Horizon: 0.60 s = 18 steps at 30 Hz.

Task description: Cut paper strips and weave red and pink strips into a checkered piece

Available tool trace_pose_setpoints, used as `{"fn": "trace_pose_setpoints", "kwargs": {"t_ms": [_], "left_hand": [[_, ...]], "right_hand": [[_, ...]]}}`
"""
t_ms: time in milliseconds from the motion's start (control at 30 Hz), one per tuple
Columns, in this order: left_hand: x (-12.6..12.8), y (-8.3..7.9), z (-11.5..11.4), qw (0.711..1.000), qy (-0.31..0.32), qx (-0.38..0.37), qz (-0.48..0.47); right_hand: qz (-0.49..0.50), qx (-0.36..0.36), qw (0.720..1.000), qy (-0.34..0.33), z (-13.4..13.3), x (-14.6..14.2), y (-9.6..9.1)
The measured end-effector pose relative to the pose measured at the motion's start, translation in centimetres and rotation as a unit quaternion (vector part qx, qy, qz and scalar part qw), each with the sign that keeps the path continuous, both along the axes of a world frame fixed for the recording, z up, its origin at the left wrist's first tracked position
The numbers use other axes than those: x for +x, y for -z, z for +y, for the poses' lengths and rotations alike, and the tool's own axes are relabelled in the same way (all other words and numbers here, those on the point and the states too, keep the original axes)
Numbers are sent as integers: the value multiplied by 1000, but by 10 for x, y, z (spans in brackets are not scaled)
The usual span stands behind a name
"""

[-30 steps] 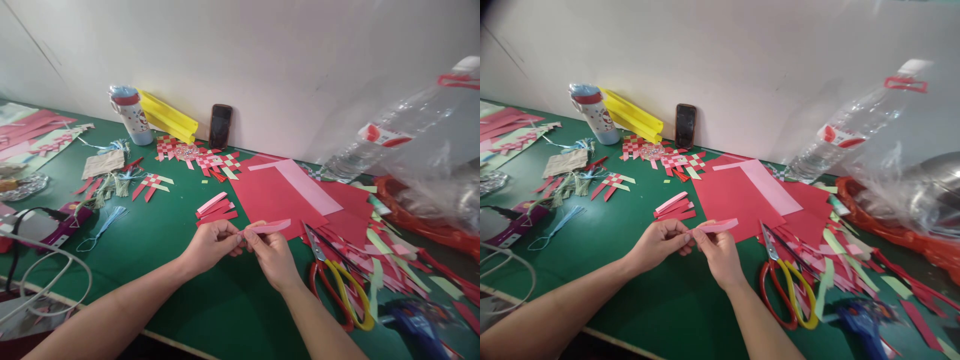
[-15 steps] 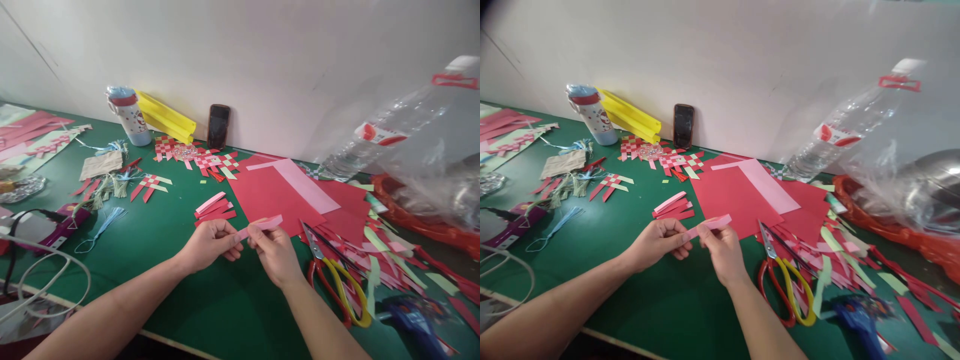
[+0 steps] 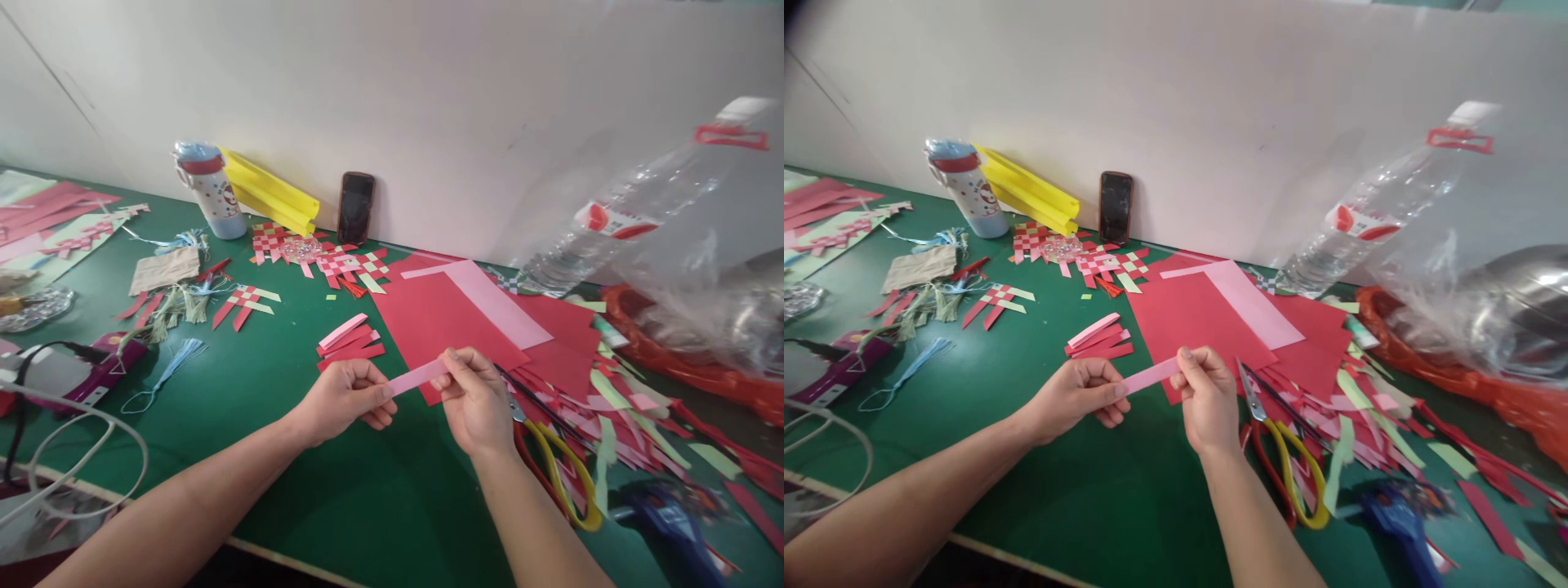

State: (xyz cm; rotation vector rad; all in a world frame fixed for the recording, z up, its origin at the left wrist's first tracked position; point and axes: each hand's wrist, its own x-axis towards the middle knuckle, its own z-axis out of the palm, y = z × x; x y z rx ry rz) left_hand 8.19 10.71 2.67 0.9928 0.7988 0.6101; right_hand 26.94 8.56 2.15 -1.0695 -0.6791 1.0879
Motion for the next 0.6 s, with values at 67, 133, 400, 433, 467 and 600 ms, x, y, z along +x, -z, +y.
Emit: {"fn": "trace_pose_setpoints", "kwargs": {"t_ms": [67, 133, 400, 433, 467, 600], "left_hand": [[-1, 0, 0, 1000, -2, -3, -4], [-1, 0, 1, 1000, -10, -11, -11], [-3, 1, 3, 999, 11, -27, -23], [-3, 1, 3, 999, 11, -25, -18], [-3, 1, 3, 1000, 10, -23, -14], [-2, 1, 3, 1000, 7, -12, -2]], "right_hand": [[0, -4, 1000, -11, 0, 1, -1], [-1, -16, 998, -53, -1, -1, 0], [-115, -30, 963, -243, -12, -19, 11], [-116, -26, 966, -231, -12, -18, 10], [-107, -24, 971, -210, -10, -17, 9], [-11, -26, 994, -109, -4, -6, 2]]}}
